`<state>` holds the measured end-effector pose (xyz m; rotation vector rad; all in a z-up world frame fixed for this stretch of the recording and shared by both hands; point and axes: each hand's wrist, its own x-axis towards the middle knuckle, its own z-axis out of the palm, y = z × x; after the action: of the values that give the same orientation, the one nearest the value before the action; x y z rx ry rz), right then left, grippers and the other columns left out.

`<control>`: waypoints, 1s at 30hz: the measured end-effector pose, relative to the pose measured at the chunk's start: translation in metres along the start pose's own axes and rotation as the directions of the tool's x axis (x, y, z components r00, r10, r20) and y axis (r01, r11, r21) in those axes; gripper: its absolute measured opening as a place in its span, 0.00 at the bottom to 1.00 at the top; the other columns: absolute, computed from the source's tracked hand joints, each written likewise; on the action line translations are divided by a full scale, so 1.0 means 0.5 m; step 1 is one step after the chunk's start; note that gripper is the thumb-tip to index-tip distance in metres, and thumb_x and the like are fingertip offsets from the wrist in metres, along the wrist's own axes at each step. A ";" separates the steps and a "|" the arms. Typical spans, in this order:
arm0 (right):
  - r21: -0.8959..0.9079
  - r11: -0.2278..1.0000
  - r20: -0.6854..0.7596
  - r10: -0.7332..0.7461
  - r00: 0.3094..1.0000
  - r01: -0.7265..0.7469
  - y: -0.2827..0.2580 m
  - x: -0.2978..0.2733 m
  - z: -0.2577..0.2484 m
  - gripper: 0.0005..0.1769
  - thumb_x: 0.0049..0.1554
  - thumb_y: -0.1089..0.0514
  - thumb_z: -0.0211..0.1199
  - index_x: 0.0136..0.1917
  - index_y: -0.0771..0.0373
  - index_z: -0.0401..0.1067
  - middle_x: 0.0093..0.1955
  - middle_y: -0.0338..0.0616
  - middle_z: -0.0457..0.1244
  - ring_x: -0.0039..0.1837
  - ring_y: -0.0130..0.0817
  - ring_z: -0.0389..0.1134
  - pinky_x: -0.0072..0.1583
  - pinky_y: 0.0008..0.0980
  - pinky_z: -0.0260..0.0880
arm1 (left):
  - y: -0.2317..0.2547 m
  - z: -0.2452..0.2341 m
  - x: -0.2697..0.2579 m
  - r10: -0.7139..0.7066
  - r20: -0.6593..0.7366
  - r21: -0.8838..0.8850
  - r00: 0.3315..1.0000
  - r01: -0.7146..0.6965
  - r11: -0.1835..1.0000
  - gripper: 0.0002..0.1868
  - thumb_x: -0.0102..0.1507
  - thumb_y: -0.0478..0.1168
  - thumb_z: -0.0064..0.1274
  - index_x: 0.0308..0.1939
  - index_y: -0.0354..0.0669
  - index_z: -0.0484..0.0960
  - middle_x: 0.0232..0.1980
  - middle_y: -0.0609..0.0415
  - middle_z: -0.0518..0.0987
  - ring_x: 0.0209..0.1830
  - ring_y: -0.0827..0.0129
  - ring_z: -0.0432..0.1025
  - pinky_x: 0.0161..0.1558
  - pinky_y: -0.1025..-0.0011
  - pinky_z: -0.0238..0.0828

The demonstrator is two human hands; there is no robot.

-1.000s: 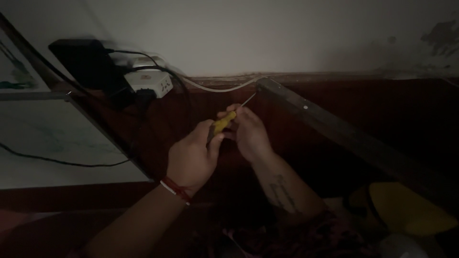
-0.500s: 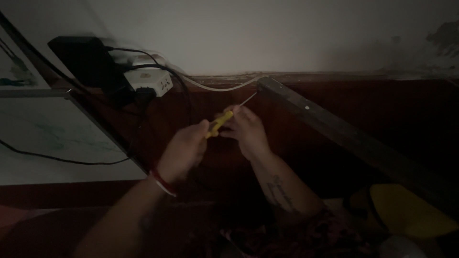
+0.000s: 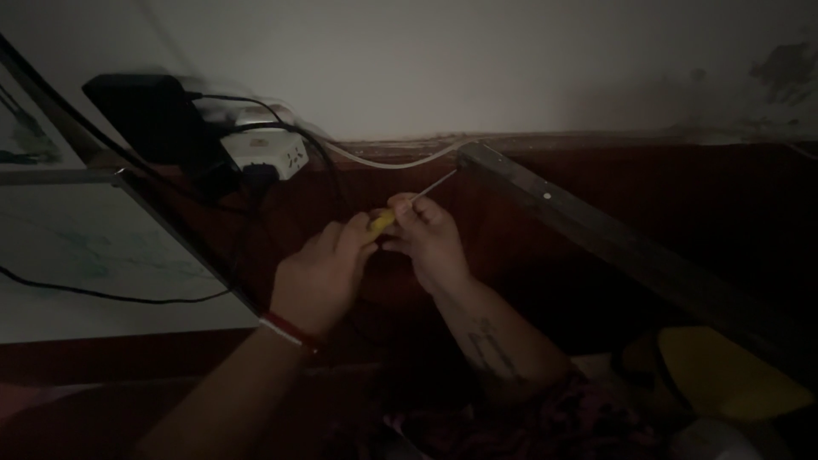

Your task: The person is using a screwdriver to fix or fasten a wooden rail to a surface.

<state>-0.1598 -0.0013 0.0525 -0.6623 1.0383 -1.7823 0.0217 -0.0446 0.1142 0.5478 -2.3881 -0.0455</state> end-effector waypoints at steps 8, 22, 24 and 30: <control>-0.190 0.982 0.011 -0.022 1.000 0.023 0.018 0.016 -0.025 0.21 0.63 0.45 0.62 0.58 0.63 0.73 0.54 0.44 0.68 0.55 0.34 0.71 0.55 0.36 0.76 | -0.020 0.036 0.006 -0.421 0.411 -0.011 0.808 0.467 0.884 0.22 0.75 0.57 0.42 0.47 0.42 0.79 0.28 0.52 0.77 0.21 0.62 0.70 0.22 0.65 0.64; 0.094 0.993 0.088 -0.078 0.993 0.070 0.042 0.025 -0.015 0.13 0.67 0.51 0.60 0.58 0.63 0.72 0.55 0.45 0.68 0.55 0.35 0.70 0.58 0.40 0.74 | -0.010 -0.002 0.022 -0.243 0.123 -0.341 0.962 0.271 0.900 0.23 0.72 0.56 0.45 0.51 0.37 0.78 0.39 0.48 0.81 0.31 0.62 0.77 0.30 0.70 0.71; 0.120 0.992 0.043 -0.049 0.998 0.044 0.045 0.027 -0.016 0.13 0.66 0.51 0.61 0.57 0.62 0.72 0.53 0.45 0.68 0.53 0.35 0.70 0.58 0.40 0.75 | -0.025 0.017 0.009 -0.012 -0.024 -0.118 1.000 0.009 0.993 0.23 0.69 0.52 0.52 0.54 0.33 0.78 0.41 0.43 0.81 0.31 0.56 0.76 0.27 0.65 0.72; -0.017 1.000 0.027 -0.003 1.000 0.003 0.000 0.007 -0.002 0.20 0.65 0.46 0.57 0.62 0.62 0.71 0.58 0.44 0.68 0.60 0.36 0.70 0.62 0.43 0.74 | -0.025 0.030 0.023 -0.350 0.190 -0.165 0.917 0.382 0.909 0.21 0.73 0.54 0.46 0.45 0.39 0.79 0.32 0.49 0.80 0.24 0.60 0.73 0.25 0.61 0.69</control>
<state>-0.1622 -0.0043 0.0517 -0.6967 1.0362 -1.7644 0.0091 -0.0621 0.1078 0.9191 -2.3601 -0.5066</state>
